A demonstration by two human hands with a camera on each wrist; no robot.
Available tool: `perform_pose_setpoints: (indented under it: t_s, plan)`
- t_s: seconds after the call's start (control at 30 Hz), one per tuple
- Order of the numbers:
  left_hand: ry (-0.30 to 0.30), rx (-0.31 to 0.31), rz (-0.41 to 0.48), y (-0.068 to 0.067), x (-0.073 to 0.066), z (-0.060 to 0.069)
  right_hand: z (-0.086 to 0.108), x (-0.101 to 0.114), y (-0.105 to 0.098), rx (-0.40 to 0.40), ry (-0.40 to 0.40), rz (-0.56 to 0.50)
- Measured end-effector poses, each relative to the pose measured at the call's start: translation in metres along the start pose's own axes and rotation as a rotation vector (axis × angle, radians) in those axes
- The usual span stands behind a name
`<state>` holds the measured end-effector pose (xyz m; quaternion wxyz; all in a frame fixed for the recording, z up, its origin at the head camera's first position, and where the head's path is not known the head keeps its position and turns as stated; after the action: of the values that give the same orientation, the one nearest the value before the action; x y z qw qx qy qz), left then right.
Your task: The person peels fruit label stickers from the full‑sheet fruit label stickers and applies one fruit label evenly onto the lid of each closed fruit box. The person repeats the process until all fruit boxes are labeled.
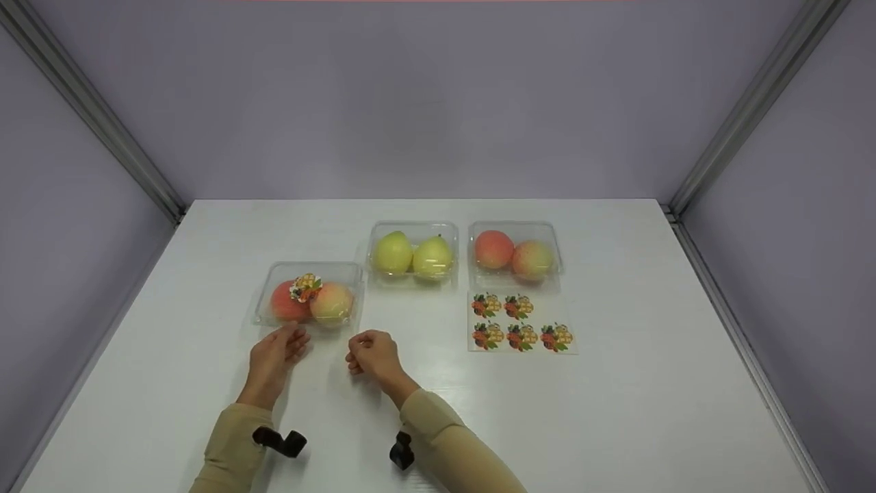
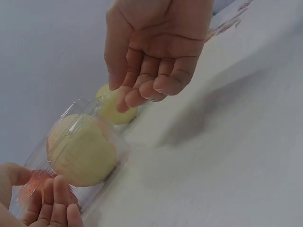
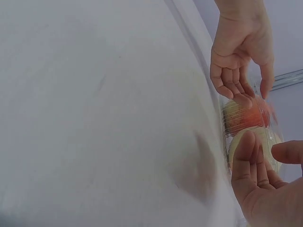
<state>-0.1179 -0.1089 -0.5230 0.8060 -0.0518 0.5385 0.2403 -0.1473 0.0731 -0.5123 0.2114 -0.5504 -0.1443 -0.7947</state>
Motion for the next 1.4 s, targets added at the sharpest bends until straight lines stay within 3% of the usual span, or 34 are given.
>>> perform_pose_setpoints:
  t_s: [0.17, 0.33, 0.5, 1.03, 1.4]
  plan:
    - [-0.074, 0.051, 0.066, 0.000, 0.000, -0.002, 0.000, -0.001, 0.000, 0.001, -0.003, 0.010]
    - [-0.096, 0.071, 0.096, 0.001, -0.002, -0.006, 0.013, 0.012, 0.003, 0.008, -0.007, 0.023]
    - [-0.086, 0.101, 0.095, 0.003, -0.005, -0.007, 0.030, 0.029, 0.005, 0.003, 0.009, 0.037]
    - [-0.026, 0.086, 0.100, 0.007, -0.012, -0.022, 0.032, 0.026, -0.007, -0.017, -0.004, 0.003]
    - [-0.057, 0.079, 0.092, 0.007, -0.017, -0.032, 0.036, 0.026, -0.009, -0.022, -0.003, 0.021]
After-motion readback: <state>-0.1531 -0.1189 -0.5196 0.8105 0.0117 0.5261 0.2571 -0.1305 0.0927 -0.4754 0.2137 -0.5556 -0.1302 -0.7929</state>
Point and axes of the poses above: each hand's wrist, its own z-axis away from the middle knuckle, its own y-axis out of the palm, x = y × z, the point moved 1 cm from there along -z, towards the middle knuckle, and after that the axes turned 7 degrees about x, right-handed, at the moved point
